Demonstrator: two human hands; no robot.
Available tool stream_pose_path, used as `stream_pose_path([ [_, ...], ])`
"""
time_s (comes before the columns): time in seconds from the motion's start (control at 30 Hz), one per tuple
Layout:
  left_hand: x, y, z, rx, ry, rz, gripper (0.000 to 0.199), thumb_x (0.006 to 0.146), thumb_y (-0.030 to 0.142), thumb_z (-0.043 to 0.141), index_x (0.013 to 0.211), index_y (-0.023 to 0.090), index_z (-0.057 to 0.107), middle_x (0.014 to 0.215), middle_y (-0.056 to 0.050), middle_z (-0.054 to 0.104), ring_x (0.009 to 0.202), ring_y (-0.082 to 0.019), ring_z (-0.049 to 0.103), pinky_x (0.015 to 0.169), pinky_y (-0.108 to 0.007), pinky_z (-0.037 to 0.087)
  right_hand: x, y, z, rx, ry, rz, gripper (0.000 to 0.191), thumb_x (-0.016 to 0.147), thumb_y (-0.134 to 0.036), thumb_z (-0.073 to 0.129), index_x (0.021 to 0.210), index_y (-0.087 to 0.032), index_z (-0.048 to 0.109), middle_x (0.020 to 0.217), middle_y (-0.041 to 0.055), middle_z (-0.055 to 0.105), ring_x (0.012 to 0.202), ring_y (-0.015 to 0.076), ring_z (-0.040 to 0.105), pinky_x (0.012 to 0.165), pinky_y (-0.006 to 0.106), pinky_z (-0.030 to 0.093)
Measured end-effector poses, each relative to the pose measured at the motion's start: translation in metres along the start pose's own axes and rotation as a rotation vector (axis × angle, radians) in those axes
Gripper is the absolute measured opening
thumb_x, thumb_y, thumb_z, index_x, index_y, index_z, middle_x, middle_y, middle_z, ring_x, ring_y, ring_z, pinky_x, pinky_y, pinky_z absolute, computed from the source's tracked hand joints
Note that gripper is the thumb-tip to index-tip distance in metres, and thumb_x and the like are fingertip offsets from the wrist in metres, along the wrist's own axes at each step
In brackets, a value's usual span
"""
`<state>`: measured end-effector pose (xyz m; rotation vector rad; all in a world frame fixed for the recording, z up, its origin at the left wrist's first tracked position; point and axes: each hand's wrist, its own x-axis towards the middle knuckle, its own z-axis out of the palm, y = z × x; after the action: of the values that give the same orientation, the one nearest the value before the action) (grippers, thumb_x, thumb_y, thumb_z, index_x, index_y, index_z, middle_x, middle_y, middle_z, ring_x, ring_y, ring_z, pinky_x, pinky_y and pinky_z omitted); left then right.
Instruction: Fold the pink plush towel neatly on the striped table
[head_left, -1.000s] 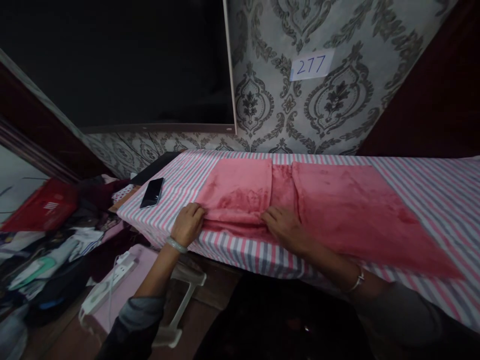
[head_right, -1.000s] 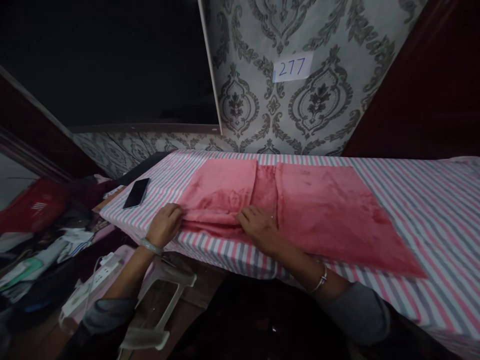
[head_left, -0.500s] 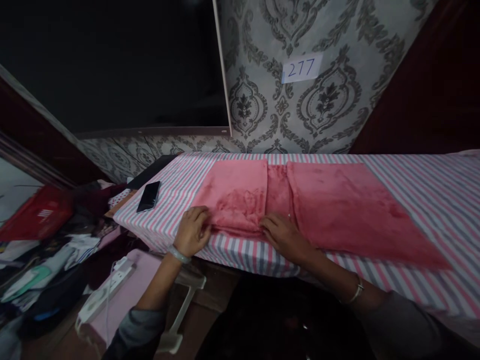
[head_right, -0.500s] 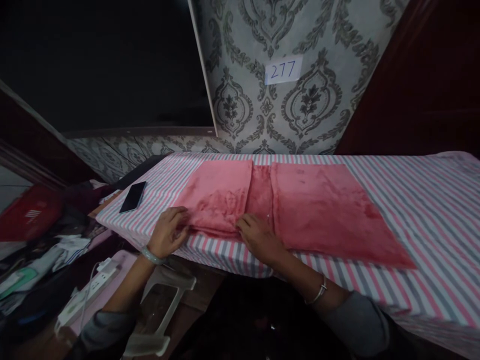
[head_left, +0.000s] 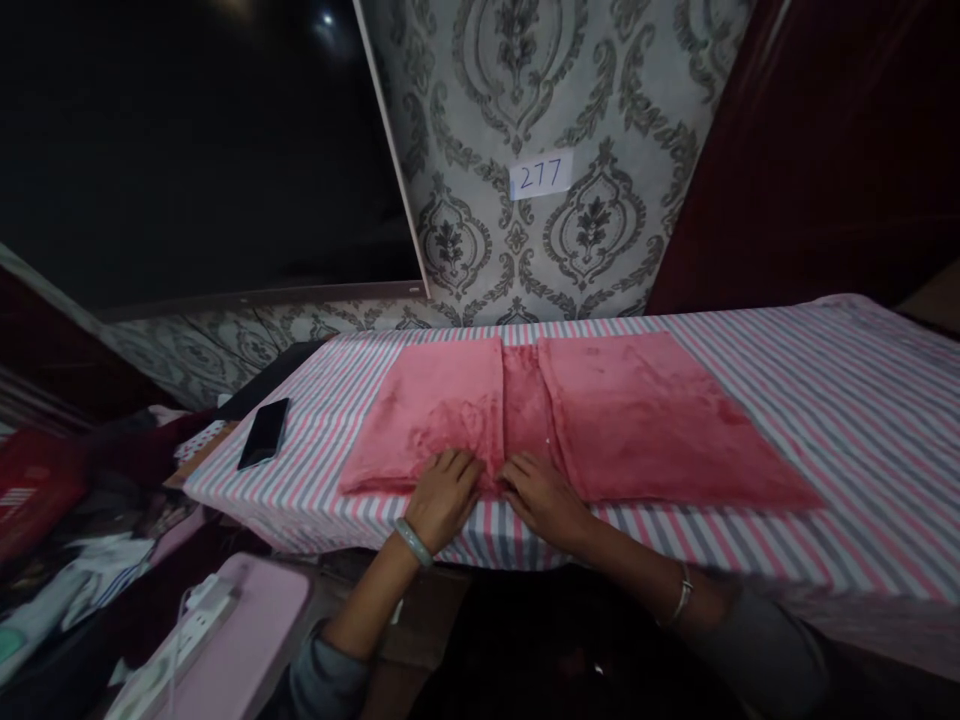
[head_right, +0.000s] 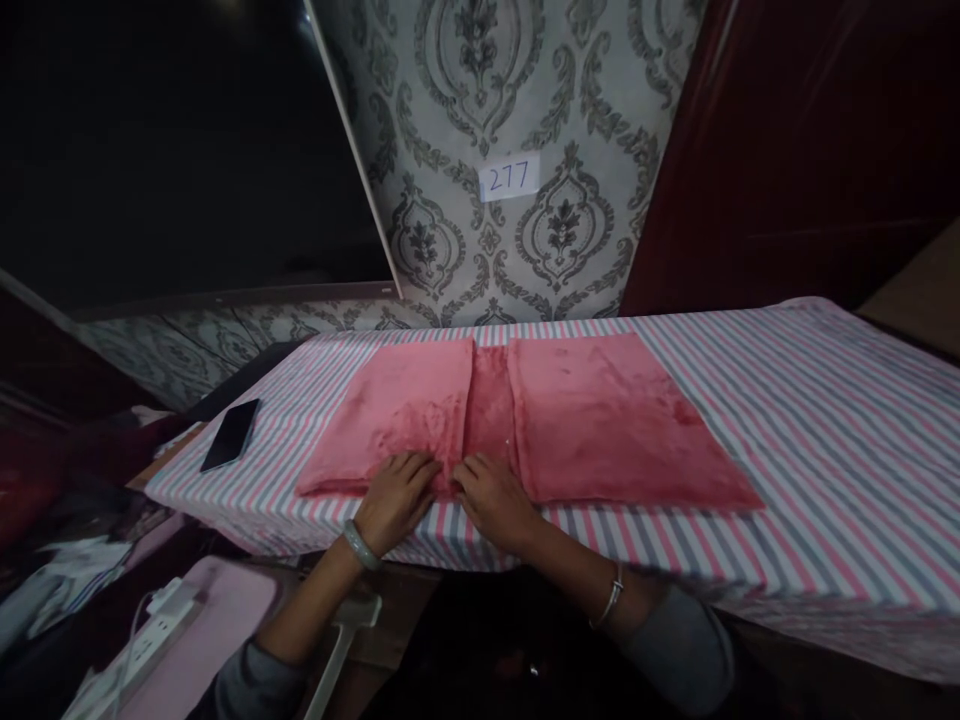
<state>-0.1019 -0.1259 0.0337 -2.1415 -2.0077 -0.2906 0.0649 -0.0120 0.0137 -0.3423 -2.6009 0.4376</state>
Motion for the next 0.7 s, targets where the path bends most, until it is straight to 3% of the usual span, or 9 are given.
stream_pose_path([
  [0.13,0.005,-0.001,0.000,0.030,0.013,0.022,0.030,0.085,0.013,0.053,0.113,0.019,0.061,0.107,-0.010,0.065,0.099,-0.027,0.058,0.087,-0.045,0.049,0.002,-0.003,0.000,0.070,0.021,0.049,0.013,0.087,-0.009,0.056,0.097,-0.018,0.059,0.095,0.0067,0.064,0.094,0.0226,0.059,0.083,0.038,0.047],
  [0.27,0.007,-0.002,0.010,0.027,0.205,0.001,0.027,0.089,0.011,0.043,0.107,0.021,0.061,0.096,-0.009,0.065,0.091,-0.024,0.060,0.085,-0.044,0.050,0.002,-0.002,-0.010,0.155,0.098,0.057,0.033,0.086,-0.006,0.054,0.116,-0.019,0.056,0.106,0.0078,0.064,0.101,0.0224,0.059,0.089,0.039,0.049],
  [0.33,0.007,0.001,0.017,0.024,0.269,-0.006,0.026,0.089,0.011,0.043,0.106,0.021,0.061,0.096,-0.010,0.066,0.090,-0.024,0.060,0.083,-0.044,0.051,0.002,0.000,-0.017,0.174,0.152,0.039,0.033,0.089,-0.006,0.050,0.118,-0.020,0.056,0.108,0.0083,0.064,0.102,0.0219,0.059,0.091,0.039,0.049],
  [0.47,0.004,0.009,0.026,0.036,0.250,0.000,0.023,0.089,0.012,0.047,0.105,0.021,0.061,0.098,-0.009,0.066,0.090,-0.026,0.060,0.076,-0.042,0.052,0.001,0.007,-0.024,0.166,0.205,0.024,0.026,0.090,-0.007,0.047,0.109,-0.020,0.060,0.102,0.0078,0.065,0.099,0.0214,0.060,0.088,0.037,0.051],
  [0.7,0.001,0.009,0.024,0.016,0.241,-0.008,0.036,0.086,0.011,0.051,0.121,0.020,0.056,0.110,-0.011,0.065,0.099,-0.028,0.060,0.083,-0.044,0.052,0.021,0.031,-0.025,0.254,0.192,0.071,0.021,0.088,-0.010,0.050,0.098,-0.019,0.066,0.096,0.0081,0.068,0.092,0.0205,0.062,0.085,0.037,0.052],
])
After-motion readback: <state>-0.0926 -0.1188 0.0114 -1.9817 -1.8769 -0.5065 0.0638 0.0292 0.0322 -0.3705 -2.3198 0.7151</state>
